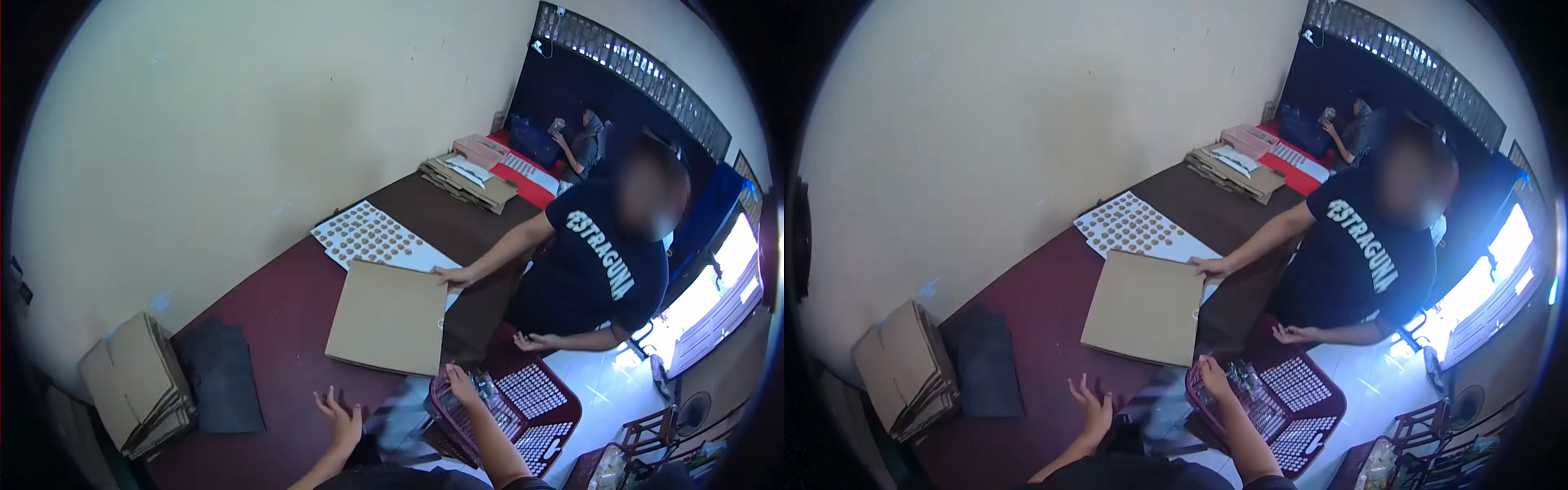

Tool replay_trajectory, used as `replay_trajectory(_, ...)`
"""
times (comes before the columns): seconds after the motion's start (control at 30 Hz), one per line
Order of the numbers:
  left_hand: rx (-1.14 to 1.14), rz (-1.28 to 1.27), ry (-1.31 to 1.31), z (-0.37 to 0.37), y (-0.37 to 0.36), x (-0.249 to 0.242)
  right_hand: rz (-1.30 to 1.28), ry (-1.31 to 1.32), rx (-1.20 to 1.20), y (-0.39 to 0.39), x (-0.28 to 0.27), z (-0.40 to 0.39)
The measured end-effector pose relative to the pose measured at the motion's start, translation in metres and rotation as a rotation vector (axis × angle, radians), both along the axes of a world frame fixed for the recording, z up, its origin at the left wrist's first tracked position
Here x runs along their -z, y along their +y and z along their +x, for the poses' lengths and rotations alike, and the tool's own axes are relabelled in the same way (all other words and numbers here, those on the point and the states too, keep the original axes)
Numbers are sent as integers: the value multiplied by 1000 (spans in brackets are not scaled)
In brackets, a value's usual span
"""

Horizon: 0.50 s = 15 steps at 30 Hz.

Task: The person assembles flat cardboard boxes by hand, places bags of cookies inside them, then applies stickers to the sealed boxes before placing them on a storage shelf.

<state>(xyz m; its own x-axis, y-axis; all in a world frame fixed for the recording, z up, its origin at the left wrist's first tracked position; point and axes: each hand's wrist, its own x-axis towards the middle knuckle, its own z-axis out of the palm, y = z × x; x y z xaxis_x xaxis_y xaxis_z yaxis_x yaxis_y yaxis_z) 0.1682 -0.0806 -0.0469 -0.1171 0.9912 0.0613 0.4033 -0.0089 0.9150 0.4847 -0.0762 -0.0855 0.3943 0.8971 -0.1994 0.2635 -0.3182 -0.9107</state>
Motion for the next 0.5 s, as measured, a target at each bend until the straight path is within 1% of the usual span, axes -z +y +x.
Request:
replay_trajectory(0.03,1,-3,-19,3,7,-12,-3,-19,1,19,-7,3)
replay_trajectory(0.1,229,112,298,18,20,-33,92,-487,59,67,-24,11)
replay_trajectory(0.13,364,188,347,28,27,-33,-3,-560,92,91,-29,15)
replay_trajectory(0.17,365,177,344,37,34,-33,-119,-529,108,110,-31,19)
replay_trajectory(0.23,564,278,365,53,51,-29,-183,-137,197,149,54,56)
replay_trajectory(0.27,585,273,368,60,62,-24,-192,-128,214,147,43,47)
replay_trajectory(0.33,678,309,339,70,92,-13,-171,521,203,147,-13,15)
replay_trajectory(0.37,686,295,341,72,102,-16,-157,657,201,144,-20,9)
replay_trajectory(0.43,715,430,314,76,115,-25,-50,717,330,135,-20,3)
replay_trajectory(0.47,674,411,330,74,119,-25,-65,714,333,129,-15,3)
replay_trajectory(0.5,669,403,325,67,123,-27,-102,658,273,122,-9,3)
